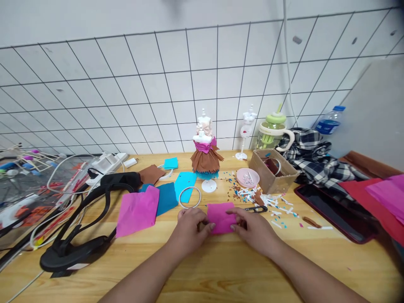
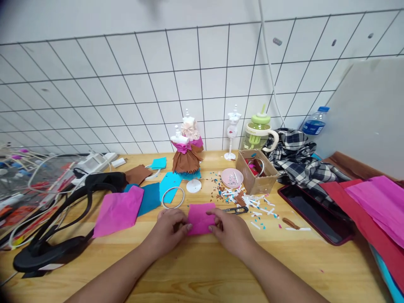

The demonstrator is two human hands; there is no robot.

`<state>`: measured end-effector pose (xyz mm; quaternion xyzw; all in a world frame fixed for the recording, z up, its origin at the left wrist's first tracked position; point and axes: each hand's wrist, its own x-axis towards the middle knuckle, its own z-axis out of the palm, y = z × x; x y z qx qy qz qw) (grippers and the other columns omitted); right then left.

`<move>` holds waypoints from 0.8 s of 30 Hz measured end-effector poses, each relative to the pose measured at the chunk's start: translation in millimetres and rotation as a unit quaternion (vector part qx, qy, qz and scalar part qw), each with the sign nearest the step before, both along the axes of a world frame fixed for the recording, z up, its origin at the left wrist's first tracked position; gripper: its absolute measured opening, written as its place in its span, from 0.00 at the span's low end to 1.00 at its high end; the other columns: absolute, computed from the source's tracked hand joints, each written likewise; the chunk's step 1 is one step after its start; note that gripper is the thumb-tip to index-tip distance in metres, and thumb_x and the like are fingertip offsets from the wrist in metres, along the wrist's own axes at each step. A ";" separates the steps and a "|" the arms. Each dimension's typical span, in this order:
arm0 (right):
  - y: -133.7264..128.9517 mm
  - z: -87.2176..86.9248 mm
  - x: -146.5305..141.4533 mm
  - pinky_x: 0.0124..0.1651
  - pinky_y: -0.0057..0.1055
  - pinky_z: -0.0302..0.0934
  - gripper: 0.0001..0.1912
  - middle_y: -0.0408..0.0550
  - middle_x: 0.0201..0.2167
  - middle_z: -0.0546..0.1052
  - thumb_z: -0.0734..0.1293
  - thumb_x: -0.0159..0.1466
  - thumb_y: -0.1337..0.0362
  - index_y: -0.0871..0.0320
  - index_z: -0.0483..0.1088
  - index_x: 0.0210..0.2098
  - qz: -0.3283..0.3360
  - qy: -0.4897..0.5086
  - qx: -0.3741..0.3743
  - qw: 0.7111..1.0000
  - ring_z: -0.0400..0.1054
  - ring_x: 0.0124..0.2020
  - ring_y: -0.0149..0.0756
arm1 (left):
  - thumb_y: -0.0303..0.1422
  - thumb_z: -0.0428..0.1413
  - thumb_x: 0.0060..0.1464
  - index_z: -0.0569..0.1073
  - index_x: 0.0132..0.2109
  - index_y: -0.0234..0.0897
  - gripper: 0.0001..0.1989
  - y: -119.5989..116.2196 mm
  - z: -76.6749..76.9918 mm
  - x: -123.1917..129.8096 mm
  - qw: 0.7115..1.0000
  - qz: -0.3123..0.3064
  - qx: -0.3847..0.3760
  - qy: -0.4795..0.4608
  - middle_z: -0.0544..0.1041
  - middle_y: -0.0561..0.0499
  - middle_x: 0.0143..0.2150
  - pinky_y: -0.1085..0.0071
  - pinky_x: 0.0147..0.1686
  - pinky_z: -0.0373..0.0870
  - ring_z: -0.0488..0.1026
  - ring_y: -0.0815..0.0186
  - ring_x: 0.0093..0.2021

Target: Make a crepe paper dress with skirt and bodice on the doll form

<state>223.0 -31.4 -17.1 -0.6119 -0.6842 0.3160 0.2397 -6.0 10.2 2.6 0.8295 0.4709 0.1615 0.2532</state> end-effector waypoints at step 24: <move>-2.4 -1.1 6.2 0.34 0.28 0.58 0.28 0.39 0.28 0.75 0.68 0.56 0.68 0.53 0.65 0.56 0.007 0.117 -0.043 0.992 0.68 0.30 0.34 | 0.42 0.59 0.53 0.76 0.35 0.42 0.10 2.2 -7.3 -2.0 1.000 -0.021 -0.009 0.018 0.76 0.51 0.40 0.57 0.49 0.55 0.69 0.58 0.45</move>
